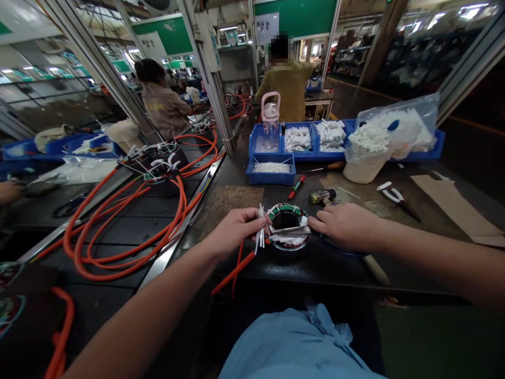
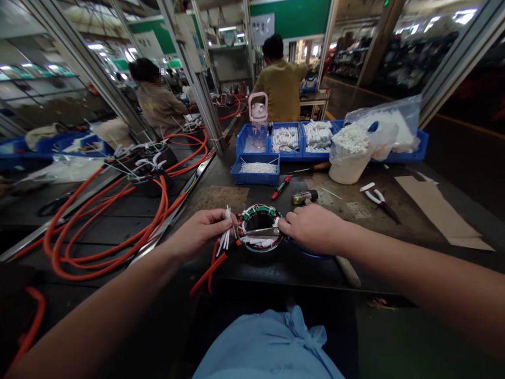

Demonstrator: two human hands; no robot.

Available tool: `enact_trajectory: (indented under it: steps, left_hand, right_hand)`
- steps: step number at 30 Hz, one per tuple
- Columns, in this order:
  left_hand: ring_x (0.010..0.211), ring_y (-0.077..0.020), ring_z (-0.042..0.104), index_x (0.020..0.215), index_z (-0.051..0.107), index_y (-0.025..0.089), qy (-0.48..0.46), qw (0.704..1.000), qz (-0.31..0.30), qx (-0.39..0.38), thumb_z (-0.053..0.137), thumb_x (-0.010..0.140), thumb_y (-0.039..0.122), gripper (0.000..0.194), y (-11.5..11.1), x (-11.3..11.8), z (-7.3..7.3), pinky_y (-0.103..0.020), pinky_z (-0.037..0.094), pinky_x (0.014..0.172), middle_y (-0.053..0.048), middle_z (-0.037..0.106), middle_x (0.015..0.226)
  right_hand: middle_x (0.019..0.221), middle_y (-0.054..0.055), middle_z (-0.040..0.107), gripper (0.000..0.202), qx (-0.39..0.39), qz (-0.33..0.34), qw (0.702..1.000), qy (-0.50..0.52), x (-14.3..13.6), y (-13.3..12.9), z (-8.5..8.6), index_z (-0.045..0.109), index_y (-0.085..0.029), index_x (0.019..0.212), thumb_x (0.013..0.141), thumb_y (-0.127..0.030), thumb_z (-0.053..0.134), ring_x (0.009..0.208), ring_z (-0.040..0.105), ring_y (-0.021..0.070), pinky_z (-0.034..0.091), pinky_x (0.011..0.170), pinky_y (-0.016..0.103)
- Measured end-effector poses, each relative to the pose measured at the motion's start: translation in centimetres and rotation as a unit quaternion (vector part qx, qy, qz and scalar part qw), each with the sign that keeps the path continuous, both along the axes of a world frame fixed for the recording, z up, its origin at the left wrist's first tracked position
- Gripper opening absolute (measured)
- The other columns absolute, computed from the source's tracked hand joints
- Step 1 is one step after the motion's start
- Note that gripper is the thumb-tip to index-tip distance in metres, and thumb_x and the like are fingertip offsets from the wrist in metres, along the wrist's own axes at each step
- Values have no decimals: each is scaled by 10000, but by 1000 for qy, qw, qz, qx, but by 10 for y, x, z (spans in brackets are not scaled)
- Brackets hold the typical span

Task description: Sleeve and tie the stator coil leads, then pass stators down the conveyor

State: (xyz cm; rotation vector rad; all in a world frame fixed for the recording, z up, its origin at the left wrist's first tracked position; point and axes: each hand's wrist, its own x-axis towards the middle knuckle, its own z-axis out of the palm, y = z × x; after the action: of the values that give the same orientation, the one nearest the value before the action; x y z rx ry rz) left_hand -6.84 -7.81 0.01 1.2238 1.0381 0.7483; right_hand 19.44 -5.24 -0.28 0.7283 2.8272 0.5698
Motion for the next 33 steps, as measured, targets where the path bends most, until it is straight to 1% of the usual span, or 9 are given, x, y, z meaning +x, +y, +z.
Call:
enact_trajectory:
  steps: [3, 6, 11, 14, 17, 22, 27, 30, 33]
  left_hand:
    - [524, -45, 480, 812, 608, 135, -57, 997, 55, -10, 678, 719, 325, 223, -1, -8, -6, -148, 367, 496, 19, 574, 648]
    - [528, -36, 481, 818, 605, 138, -116, 987, 113, -11, 698, 710, 305, 220, -1, -21, -13, -136, 392, 507, 34, 554, 638]
    - [530, -36, 487, 856, 605, 120, -167, 964, 206, -20, 727, 676, 301, 282, 11, -34, -27, -127, 402, 480, 7, 591, 684]
    - [497, -38, 488, 837, 572, 129, -163, 959, 231, 3, 723, 665, 302, 286, 30, -30, -34, -128, 383, 446, 3, 603, 681]
    - [500, -47, 511, 878, 547, 138, -129, 959, 248, 45, 655, 727, 278, 232, 61, -19, -37, -140, 401, 468, 8, 600, 678]
    - [590, -44, 542, 943, 498, 155, -57, 941, 306, 136, 449, 879, 236, 114, 141, 8, -28, -141, 421, 536, -15, 627, 825]
    - [747, -78, 579, 967, 532, 141, 66, 928, 320, 178, 479, 877, 206, 124, 227, 25, -26, -190, 465, 665, -47, 616, 967]
    - [795, -130, 592, 998, 556, 111, 131, 941, 278, 144, 536, 854, 244, 197, 251, 22, -40, -283, 504, 698, -64, 605, 962]
    - [887, -162, 585, 1108, 524, 133, 168, 947, 241, 132, 518, 869, 302, 293, 247, 9, -56, -353, 519, 748, -72, 570, 1064]
  right_hand:
    - [741, 63, 586, 260, 0, -23, 1000, 11, 15, 1, -9, 566, -151, 1020, 789, -120, 452, 616, 549, 196, 276, 496, 269]
    - [870, 76, 635, 329, -28, -125, 989, 74, 48, 1, -19, 561, -183, 1082, 772, -136, 461, 739, 598, 221, 379, 561, 280]
    - [1000, 156, 642, 401, -117, -396, 889, 198, 126, 10, -46, 516, -181, 1237, 858, -284, 434, 788, 639, 251, 449, 592, 303]
    - [935, 204, 646, 394, -172, -451, 840, 248, 165, 19, -71, 575, -124, 1170, 840, -318, 482, 707, 647, 242, 452, 556, 291]
    - [908, 243, 640, 395, -153, -461, 830, 273, 186, 26, -94, 591, -52, 1132, 812, -249, 473, 651, 642, 249, 468, 547, 307]
    - [1055, 215, 609, 425, -84, -414, 865, 271, 185, 30, -111, 584, -71, 1164, 802, -184, 393, 805, 642, 284, 502, 667, 353]
    - [871, 142, 651, 484, -18, -378, 908, 180, 148, 33, -99, 608, -139, 1154, 776, -97, 309, 716, 636, 270, 483, 582, 354]
    - [1057, 134, 618, 510, -40, -379, 903, 199, 116, 34, -97, 514, -125, 1252, 772, -159, 345, 860, 627, 275, 516, 680, 362]
    - [1219, 118, 541, 578, -104, -370, 891, 241, 95, 35, -107, 372, -118, 1348, 785, -249, 387, 982, 595, 258, 516, 797, 367]
